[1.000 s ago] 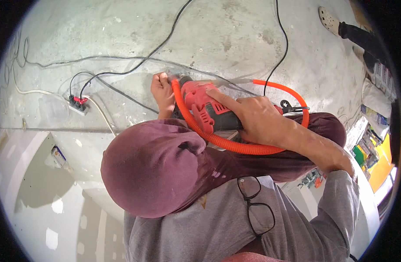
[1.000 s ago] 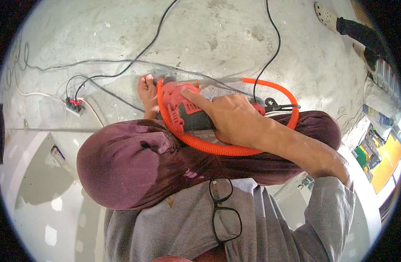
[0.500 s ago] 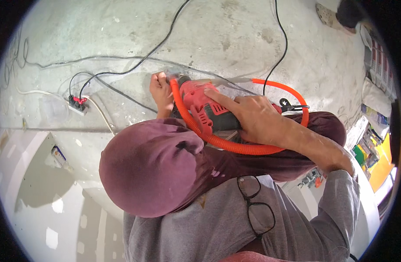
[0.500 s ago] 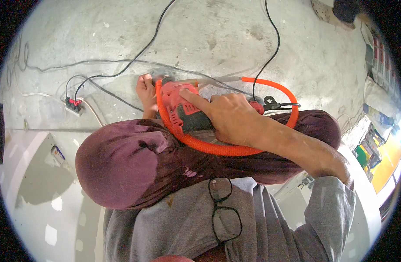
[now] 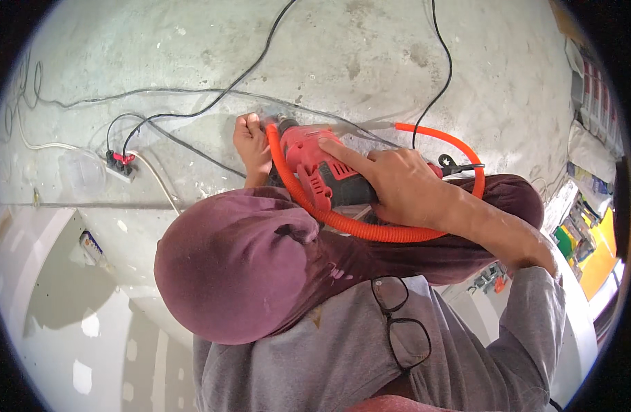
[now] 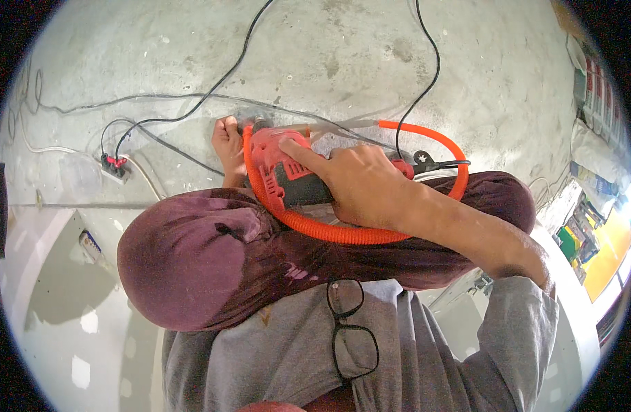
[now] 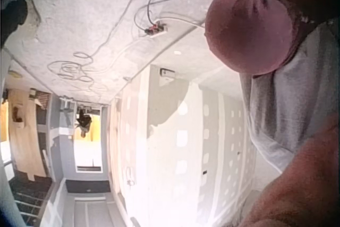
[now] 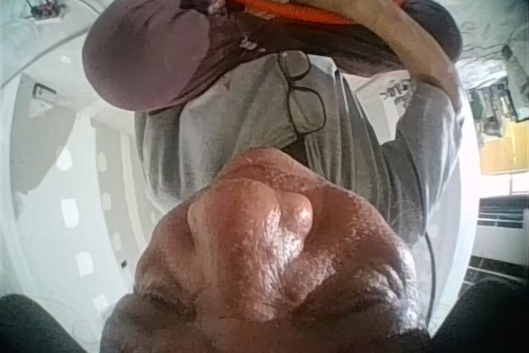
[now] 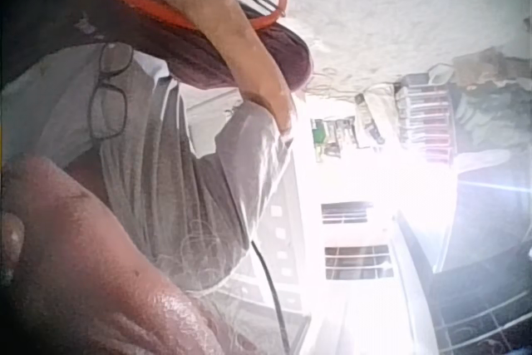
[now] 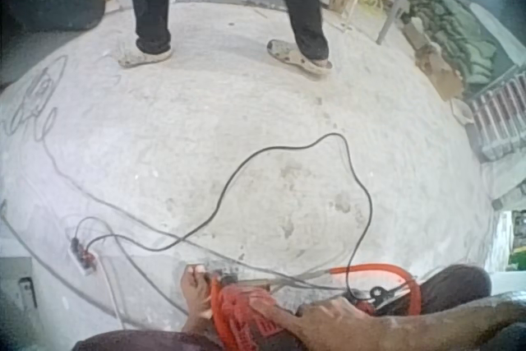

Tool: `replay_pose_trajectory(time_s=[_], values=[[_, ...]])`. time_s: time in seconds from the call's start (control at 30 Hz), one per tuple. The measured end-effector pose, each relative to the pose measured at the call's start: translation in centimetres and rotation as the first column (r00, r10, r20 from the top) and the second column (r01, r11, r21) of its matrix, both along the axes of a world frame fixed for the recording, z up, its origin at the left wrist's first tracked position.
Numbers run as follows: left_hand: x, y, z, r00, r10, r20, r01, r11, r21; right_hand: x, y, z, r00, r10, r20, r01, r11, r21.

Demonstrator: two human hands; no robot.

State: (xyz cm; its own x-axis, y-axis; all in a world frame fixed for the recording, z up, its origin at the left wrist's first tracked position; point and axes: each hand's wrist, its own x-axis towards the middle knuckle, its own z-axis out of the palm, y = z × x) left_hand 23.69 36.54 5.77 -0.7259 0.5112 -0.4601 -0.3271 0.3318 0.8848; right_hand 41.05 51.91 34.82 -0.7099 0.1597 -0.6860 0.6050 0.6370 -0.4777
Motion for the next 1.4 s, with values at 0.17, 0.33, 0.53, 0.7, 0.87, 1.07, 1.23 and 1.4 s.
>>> replay_pose_trajectory(time_s=[0.17,0.33,0.53,0.7,0.87,1.07,1.23,1.4], values=[[0.2,0.2,0.2,1.0,0.002,0.025,-0.002,1.0,0.022,0.1,-0.1,-0.1,1.0,-0.023,-0.011,0.023,1.0,0.007],[0.1,-0.1,-0.4,1.0,0.004,-0.006,-0.004,1.0,0.005,0.1,-0.1,-0.1,0.999,-0.034,-0.013,0.034,0.999,-0.011],[-0.3,-0.7,-0.9,1.0,0.003,-0.013,-0.003,1.0,0.019,-0.5,0.1,0.2,0.999,-0.038,0.015,0.039,0.997,-0.059],[0.2,0.4,1.0,0.999,-0.004,0.036,0.003,0.999,0.036,-0.7,0.5,0.3,0.995,-0.078,0.064,0.083,0.993,-0.079],[0.2,0.5,1.5,1.0,-0.022,0.012,0.022,1.0,-0.007,-0.7,0.3,0.3,0.995,-0.043,0.092,0.05,0.996,-0.069],[0.1,0.3,0.8,1.0,-0.001,-0.004,0.001,1.0,0.026,-0.5,0.1,0.3,0.996,-0.051,0.072,0.056,0.996,-0.07],[-0.2,0.0,0.6,0.994,-0.063,-0.092,0.059,0.997,-0.053,-0.5,0.3,0.2,0.997,-0.048,0.054,0.052,0.996,-0.067],[0.2,0.3,1.1,1.0,0.0,0.016,0.0,1.0,0.02,-1.1,0.6,0.7,0.986,-0.111,0.123,0.126,0.985,-0.119]])
